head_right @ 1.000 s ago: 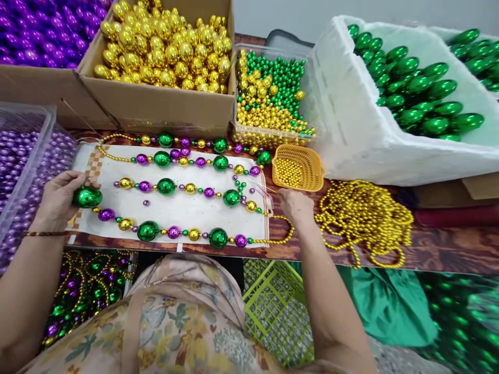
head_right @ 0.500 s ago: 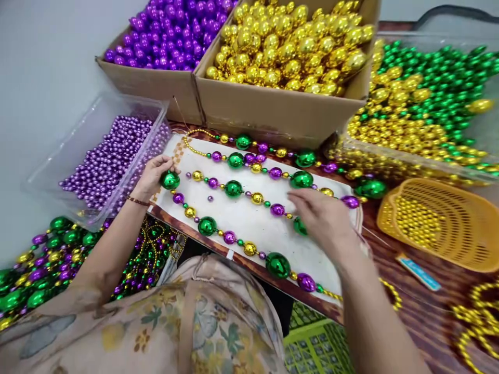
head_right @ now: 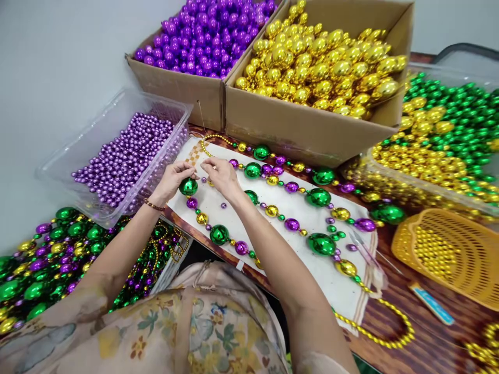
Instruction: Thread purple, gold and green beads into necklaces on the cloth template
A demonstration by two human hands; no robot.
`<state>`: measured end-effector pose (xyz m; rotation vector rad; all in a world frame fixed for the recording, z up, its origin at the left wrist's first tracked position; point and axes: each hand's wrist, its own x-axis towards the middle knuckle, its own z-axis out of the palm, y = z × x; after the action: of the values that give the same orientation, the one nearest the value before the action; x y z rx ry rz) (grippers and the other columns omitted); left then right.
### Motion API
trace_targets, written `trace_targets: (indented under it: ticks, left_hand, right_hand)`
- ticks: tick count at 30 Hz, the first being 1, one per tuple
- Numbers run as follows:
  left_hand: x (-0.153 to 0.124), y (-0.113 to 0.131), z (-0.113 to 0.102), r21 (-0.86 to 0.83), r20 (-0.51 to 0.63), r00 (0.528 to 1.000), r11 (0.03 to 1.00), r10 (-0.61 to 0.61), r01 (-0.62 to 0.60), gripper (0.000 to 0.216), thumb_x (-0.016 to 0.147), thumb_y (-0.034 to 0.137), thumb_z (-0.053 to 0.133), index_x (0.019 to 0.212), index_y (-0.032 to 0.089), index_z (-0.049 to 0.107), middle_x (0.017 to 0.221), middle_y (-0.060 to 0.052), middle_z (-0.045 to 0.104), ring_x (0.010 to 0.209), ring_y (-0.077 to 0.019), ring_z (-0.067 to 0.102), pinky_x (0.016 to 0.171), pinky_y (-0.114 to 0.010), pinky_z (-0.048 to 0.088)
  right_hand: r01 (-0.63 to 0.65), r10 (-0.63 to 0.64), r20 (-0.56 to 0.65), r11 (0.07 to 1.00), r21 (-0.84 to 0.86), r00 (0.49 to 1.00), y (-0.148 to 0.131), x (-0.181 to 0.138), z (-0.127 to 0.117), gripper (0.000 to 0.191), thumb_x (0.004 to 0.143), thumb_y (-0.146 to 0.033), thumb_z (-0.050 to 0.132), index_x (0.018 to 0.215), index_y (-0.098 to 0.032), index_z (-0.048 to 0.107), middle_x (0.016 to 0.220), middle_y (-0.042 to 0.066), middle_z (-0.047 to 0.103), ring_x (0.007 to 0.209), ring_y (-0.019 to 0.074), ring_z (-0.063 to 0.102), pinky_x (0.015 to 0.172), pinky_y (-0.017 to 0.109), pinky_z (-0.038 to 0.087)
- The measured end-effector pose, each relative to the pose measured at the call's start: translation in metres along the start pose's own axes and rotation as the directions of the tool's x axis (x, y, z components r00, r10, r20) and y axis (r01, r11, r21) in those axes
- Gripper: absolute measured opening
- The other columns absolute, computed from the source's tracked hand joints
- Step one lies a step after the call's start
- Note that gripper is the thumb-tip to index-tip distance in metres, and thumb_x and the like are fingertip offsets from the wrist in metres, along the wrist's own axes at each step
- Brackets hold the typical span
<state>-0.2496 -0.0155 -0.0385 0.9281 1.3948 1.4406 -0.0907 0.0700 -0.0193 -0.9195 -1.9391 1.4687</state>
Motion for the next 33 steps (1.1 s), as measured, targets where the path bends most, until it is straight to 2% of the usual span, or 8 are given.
trace_targets:
  ticks: [3,8,11,14,18,24,30,33]
  left_hand:
    - [0.002,-0.004,-0.001,0.065,0.033,0.999,0.998,0.022,-0.024,0.030,0.070,0.040,0.081,0.076,0.015,0.066,0.071,-0.001,0.067,0.066,-0.0141,0.067,0.065,-0.026,0.050]
    - [0.005,-0.010,-0.005,0.076,0.064,0.997,0.996,0.037,-0.041,0.028,0.073,0.040,0.079,0.078,0.015,0.067,0.073,-0.001,0.067,0.068,-0.0137,0.063,0.066,-0.026,0.050]
    - [0.007,-0.017,-0.008,0.060,0.068,0.994,0.994,0.084,-0.088,0.025,0.073,0.034,0.078,0.086,0.016,0.066,0.083,-0.001,0.067,0.073,-0.0129,0.063,0.069,-0.026,0.051]
    - [0.005,-0.025,-0.010,0.065,0.037,0.992,0.990,0.121,-0.124,0.037,0.072,0.023,0.077,0.104,0.020,0.060,0.099,-0.001,0.065,0.070,-0.0090,0.061,0.064,-0.023,0.048]
    - [-0.003,-0.032,-0.012,0.094,0.004,0.992,0.987,0.127,-0.127,0.043,0.078,0.019,0.073,0.113,0.024,0.049,0.084,0.003,0.060,0.064,-0.0079,0.058,0.059,-0.021,0.043]
    - [-0.007,-0.032,-0.016,0.077,-0.024,0.983,0.981,0.181,-0.179,0.029,0.076,0.029,0.079,0.094,0.022,0.058,0.100,-0.001,0.060,0.072,-0.0077,0.056,0.065,-0.023,0.046]
    - [-0.006,-0.039,-0.020,0.089,-0.026,0.978,0.975,0.208,-0.205,0.022,0.077,0.035,0.078,0.079,0.020,0.063,0.094,-0.003,0.060,0.085,-0.0137,0.058,0.079,-0.028,0.050]
    - [-0.013,-0.044,-0.020,0.146,-0.009,0.982,0.971,0.190,-0.187,0.016,0.077,0.028,0.076,0.084,0.020,0.065,0.099,-0.003,0.062,0.085,-0.0137,0.059,0.080,-0.028,0.050]
  right_hand:
    - [0.013,-0.014,0.038,1.000,0.017,0.999,0.002,0.006,0.008,0.018,0.084,-0.035,0.060,0.085,-0.019,0.067,0.079,0.000,0.069,0.059,0.0129,0.060,0.059,0.024,0.044]
    - [0.047,-0.059,-0.057,0.979,-0.201,0.997,0.007,0.013,0.024,0.015,0.086,-0.029,0.055,0.078,-0.019,0.064,0.073,0.000,0.065,0.075,0.0165,0.059,0.065,0.024,0.041]
    - [0.026,-0.039,-0.056,0.974,-0.223,0.998,0.008,0.016,0.029,0.014,0.089,-0.028,0.050,0.081,-0.021,0.059,0.076,0.000,0.065,0.074,0.0175,0.060,0.067,0.026,0.043]
    - [-0.010,0.008,-0.017,0.990,-0.139,1.000,0.007,0.019,0.033,0.012,0.091,-0.027,0.049,0.081,-0.022,0.054,0.078,-0.001,0.066,0.061,0.0150,0.059,0.066,0.027,0.045]
    - [-0.122,0.123,-0.011,0.989,0.084,0.992,0.005,0.024,0.040,0.014,0.091,-0.023,0.049,0.077,-0.022,0.051,0.064,-0.005,0.061,0.047,0.0119,0.054,0.062,0.026,0.045]
    - [-0.271,0.296,-0.010,0.888,0.371,0.955,-0.001,0.032,0.052,0.018,0.089,-0.018,0.048,0.072,-0.022,0.046,0.055,-0.006,0.052,0.041,0.0095,0.048,0.045,0.021,0.036]
    - [-0.299,0.258,0.158,0.884,0.359,0.953,-0.003,0.031,0.057,0.017,0.088,-0.020,0.052,0.073,-0.022,0.044,0.059,-0.006,0.054,0.043,0.0076,0.049,0.039,0.018,0.032]
    - [-0.279,0.269,0.083,0.876,0.393,0.960,-0.006,0.040,0.051,0.021,0.087,-0.015,0.051,0.069,-0.022,0.041,0.051,-0.009,0.043,0.040,0.0059,0.038,0.039,0.016,0.028]
